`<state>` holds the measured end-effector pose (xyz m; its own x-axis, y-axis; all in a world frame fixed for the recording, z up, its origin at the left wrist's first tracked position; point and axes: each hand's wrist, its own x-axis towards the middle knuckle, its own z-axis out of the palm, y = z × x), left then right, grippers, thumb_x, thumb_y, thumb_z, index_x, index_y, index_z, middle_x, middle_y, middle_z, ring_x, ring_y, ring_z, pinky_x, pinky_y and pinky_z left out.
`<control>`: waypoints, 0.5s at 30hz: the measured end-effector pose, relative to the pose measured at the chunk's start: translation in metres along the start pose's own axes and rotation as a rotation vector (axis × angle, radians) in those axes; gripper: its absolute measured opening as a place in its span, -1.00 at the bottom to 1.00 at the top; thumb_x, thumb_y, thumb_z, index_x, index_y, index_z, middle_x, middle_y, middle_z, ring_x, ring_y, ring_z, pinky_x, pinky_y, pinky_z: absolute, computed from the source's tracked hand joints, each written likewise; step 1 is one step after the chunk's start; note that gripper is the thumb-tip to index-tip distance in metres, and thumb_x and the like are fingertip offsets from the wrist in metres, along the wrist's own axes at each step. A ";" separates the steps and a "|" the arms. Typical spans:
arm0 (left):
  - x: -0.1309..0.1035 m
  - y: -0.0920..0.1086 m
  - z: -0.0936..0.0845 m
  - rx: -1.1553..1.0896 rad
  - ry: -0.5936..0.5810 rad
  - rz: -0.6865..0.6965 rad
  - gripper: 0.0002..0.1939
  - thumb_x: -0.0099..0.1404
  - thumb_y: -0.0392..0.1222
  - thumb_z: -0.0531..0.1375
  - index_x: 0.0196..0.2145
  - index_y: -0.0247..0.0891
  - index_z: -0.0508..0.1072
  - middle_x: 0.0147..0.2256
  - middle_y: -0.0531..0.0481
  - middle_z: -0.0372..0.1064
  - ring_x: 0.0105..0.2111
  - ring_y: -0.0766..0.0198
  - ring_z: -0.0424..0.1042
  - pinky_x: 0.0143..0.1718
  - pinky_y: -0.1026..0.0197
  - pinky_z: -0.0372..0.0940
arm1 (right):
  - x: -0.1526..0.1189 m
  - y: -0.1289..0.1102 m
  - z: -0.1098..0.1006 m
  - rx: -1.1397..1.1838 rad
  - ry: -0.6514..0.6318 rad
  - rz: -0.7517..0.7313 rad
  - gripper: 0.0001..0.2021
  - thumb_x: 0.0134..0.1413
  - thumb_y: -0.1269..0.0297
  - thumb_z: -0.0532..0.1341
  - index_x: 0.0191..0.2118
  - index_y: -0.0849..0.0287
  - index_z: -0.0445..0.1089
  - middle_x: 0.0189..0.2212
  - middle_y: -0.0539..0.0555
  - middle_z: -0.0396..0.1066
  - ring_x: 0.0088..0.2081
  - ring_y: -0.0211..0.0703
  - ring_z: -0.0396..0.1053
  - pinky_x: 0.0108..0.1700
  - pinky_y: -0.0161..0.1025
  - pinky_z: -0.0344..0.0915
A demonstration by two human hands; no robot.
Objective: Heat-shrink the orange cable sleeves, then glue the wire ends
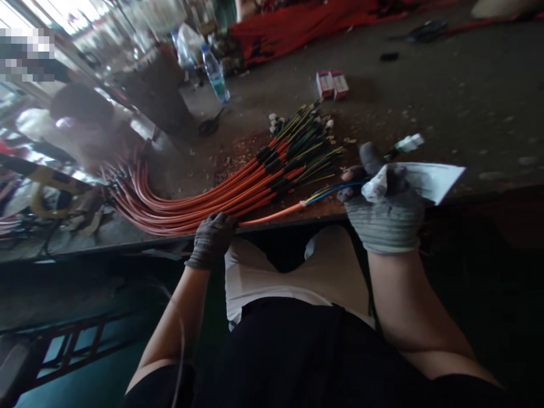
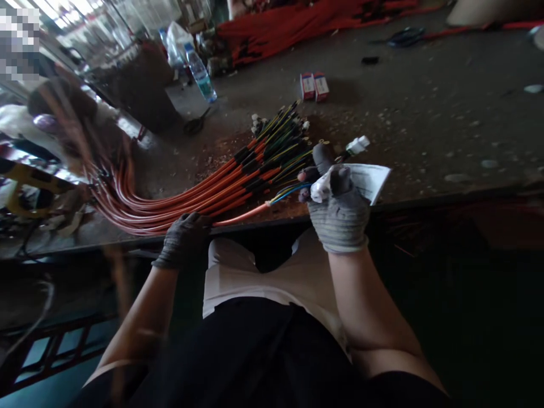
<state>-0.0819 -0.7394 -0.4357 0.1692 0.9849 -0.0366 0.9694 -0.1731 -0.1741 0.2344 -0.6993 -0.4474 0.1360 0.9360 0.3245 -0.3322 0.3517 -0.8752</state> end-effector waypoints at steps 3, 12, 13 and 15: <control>0.016 0.021 0.000 -0.166 0.058 0.061 -0.78 0.39 -0.24 0.10 -0.12 -0.27 0.52 -0.14 -0.21 0.48 -0.08 -0.03 0.47 -0.05 -0.05 0.34 | 0.000 -0.001 0.006 0.059 0.050 0.035 -0.62 0.23 -0.12 0.04 -0.08 -0.12 0.50 -0.21 0.12 0.51 -0.11 0.05 0.47 -0.30 -0.06 0.46; 0.052 0.086 -0.012 -1.217 0.148 0.215 -0.77 0.19 -0.25 0.30 -0.20 -0.28 0.38 -0.24 -0.03 0.51 -0.27 0.30 0.49 -0.20 0.26 0.36 | -0.004 -0.006 -0.005 0.014 -0.015 0.055 -0.66 0.21 -0.09 0.08 -0.21 -0.05 0.51 -0.08 0.06 0.52 -0.12 -0.07 0.49 -0.33 -0.17 0.45; 0.054 0.093 -0.016 -1.284 0.136 0.255 -0.76 0.22 -0.21 0.28 -0.16 -0.28 0.37 -0.22 -0.05 0.50 -0.27 0.30 0.49 -0.21 0.26 0.37 | -0.005 -0.007 -0.005 0.050 -0.032 0.080 -0.68 0.20 -0.07 0.09 -0.19 -0.05 0.50 -0.04 0.05 0.51 -0.12 -0.10 0.48 -0.33 -0.18 0.45; 0.056 0.101 -0.020 -1.334 0.111 0.358 -0.64 0.28 -0.13 0.25 0.00 -0.25 0.35 -0.15 -0.09 0.51 -0.21 0.25 0.52 -0.18 0.22 0.40 | -0.008 -0.005 -0.009 0.133 -0.046 0.136 -0.71 0.18 -0.06 0.11 -0.18 -0.05 0.47 0.02 0.00 0.48 -0.12 -0.15 0.47 -0.33 -0.22 0.45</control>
<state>0.0296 -0.7018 -0.4353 0.3945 0.8948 0.2090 0.2954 -0.3389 0.8932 0.2435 -0.7082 -0.4487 0.0395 0.9735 0.2254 -0.4655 0.2175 -0.8579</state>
